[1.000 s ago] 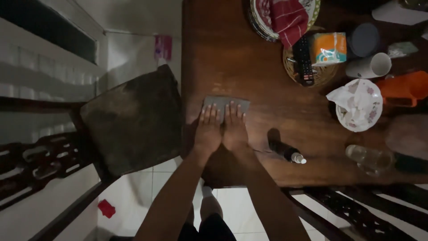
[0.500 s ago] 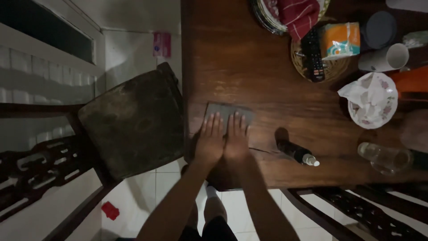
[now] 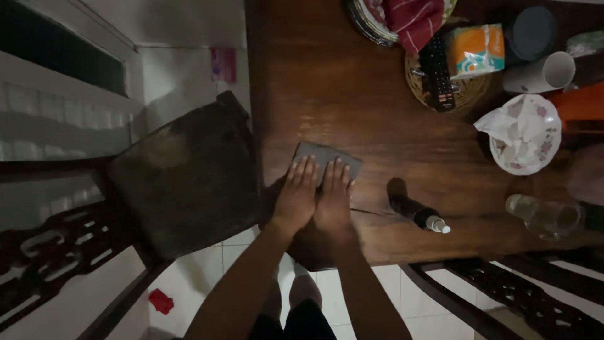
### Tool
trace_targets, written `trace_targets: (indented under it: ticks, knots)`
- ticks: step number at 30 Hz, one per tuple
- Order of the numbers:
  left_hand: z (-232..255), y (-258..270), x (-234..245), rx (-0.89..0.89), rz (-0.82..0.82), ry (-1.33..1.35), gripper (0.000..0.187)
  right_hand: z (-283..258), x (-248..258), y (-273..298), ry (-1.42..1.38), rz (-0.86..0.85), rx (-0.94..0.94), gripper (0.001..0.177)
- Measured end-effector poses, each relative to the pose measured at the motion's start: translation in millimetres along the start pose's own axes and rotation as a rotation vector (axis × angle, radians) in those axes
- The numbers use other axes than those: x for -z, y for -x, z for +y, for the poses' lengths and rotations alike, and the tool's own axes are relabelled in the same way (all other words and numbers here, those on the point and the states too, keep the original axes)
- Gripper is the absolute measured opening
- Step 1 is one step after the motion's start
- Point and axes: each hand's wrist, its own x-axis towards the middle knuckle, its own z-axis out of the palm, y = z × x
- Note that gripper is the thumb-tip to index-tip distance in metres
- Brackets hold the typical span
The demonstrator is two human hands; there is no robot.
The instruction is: Apply polish from a spray bottle to a cloth and wipe a wooden table.
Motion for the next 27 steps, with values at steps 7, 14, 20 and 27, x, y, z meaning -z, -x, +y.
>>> trace_targets:
  ticks: [7,14,20,27]
  knots:
    - [1.3,-80.7,-14.3,0.039,-0.232,0.052,0.064,35.8,19.0,-61.1,0.028,-0.005,-0.028,0.074]
    - [-10.2,-135.9,-31.7,0.093,-0.183,0.202,0.063,44.4,38.2,-116.7,0.114,-0.082,-0.102,0.077]
    - [-9.1,-142.8,-29.7,0.088,-0.129,0.202,0.061,38.5,44.5,-119.7,0.112,-0.095,-0.140,0.078]
    - [-0.5,-122.7,-20.9,0.084,-0.189,0.124,0.063,34.5,37.9,-100.0,0.151,-0.054,-0.110,0.075]
